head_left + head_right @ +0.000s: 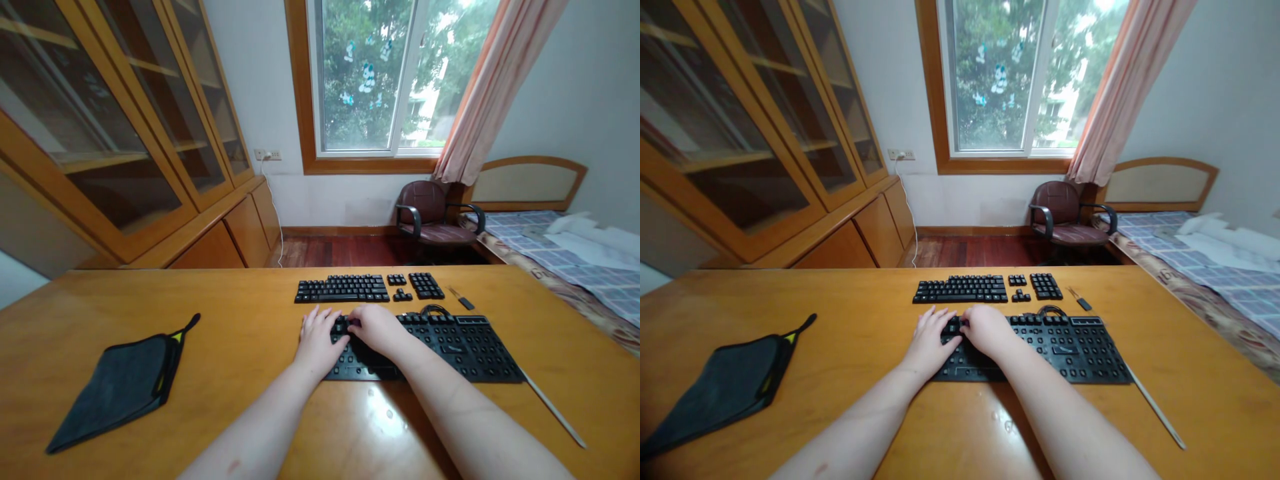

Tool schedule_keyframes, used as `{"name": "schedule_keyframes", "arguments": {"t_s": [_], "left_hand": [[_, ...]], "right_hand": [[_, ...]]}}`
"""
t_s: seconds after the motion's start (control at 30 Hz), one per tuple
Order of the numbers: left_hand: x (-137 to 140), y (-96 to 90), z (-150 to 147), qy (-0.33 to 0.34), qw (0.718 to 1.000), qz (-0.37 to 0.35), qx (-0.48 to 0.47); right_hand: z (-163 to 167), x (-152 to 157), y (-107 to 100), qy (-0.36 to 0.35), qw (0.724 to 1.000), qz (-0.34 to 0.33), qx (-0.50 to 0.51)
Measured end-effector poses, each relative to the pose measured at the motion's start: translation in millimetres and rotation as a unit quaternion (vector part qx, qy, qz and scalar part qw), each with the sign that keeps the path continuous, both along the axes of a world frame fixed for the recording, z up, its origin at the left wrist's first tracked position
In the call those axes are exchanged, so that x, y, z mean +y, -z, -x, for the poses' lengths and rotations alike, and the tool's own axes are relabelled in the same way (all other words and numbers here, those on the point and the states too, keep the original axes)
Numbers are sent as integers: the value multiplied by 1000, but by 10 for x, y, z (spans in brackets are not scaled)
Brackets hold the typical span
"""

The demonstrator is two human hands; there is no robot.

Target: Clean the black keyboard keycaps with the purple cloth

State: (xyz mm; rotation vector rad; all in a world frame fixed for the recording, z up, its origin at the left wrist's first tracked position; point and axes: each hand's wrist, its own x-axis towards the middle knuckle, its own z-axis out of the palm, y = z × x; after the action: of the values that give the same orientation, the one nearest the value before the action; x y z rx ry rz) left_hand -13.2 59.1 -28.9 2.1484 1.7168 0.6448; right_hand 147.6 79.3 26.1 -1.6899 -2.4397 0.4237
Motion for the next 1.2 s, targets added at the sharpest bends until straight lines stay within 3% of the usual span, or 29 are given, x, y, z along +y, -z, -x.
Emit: {"name": "schedule_keyframes", "arguments": {"t_s": [1.2], "left_hand": [[15, 2, 1, 5, 1000, -6, -23]], "right_hand": [[15, -13, 41, 4, 1000, -21, 14]]}}
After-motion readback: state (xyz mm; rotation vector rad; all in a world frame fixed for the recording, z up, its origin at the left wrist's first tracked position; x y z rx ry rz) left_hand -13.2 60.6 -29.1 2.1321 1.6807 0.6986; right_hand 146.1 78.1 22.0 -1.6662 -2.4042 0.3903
